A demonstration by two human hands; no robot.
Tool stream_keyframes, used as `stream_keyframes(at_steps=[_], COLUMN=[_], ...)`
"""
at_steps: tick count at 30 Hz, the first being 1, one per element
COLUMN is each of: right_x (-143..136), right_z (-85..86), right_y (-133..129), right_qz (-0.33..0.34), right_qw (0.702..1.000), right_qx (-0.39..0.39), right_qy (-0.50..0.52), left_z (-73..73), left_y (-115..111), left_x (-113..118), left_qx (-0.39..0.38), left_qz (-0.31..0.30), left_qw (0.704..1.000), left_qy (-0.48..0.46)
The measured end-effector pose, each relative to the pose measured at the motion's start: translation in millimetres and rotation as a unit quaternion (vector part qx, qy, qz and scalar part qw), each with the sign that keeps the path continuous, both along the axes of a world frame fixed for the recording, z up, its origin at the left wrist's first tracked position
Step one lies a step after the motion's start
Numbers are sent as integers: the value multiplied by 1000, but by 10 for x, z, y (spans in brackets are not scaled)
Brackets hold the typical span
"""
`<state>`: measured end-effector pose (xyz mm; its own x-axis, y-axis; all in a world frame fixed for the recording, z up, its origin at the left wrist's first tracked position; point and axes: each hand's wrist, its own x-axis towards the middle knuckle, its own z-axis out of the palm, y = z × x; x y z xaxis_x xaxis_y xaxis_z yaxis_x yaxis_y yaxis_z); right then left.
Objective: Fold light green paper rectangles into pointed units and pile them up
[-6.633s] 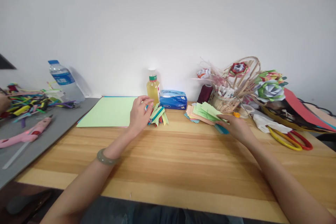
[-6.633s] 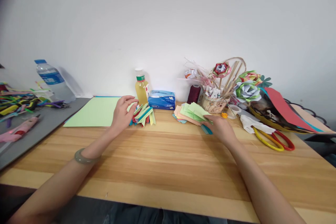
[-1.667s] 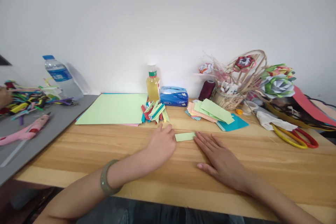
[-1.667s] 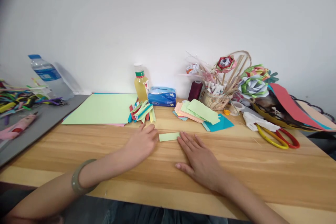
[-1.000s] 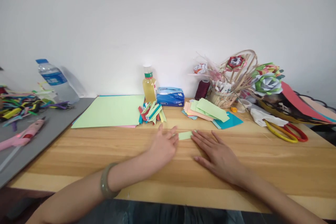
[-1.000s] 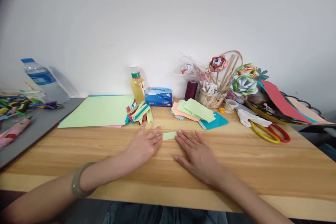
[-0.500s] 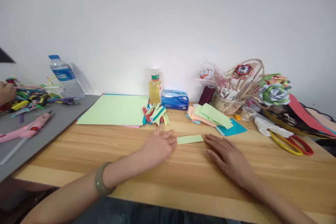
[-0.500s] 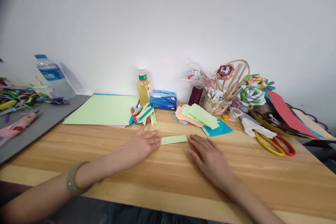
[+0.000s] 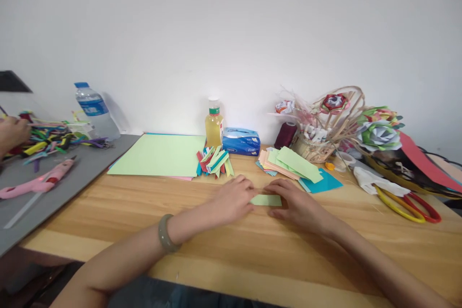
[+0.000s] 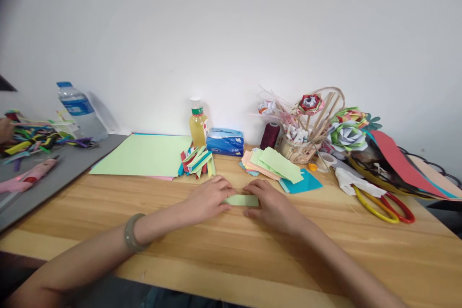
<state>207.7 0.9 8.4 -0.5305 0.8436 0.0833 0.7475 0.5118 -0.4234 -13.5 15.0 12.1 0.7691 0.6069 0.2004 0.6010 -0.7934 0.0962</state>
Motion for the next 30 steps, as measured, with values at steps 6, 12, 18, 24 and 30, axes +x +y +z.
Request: stream_keyframes(at_steps=[6,12,18,24,30], right_x=[87,37,-63,-65,-48], right_z=[55,60,60,127,173], right_y=[-101,-128,-184,-198,-216], right_qz=[55,26,5,-11,46], right_qw=[993,988,982,966,932], right_qx=[-88,-111,-131,-189,-264], right_qy=[60,107,136,176,244], left_z=[-88,-90,-131,-120,-164], left_y=[-18,-39,-40,-58,-48], left_x=[41,75,24,22,7], left_qx=[73,69,74,28,-1], left_qz=[-29,-4,-12,-16,-46], left_qw=[997,997,997,999,998], left_qy=[11,-21,1,-20,-36])
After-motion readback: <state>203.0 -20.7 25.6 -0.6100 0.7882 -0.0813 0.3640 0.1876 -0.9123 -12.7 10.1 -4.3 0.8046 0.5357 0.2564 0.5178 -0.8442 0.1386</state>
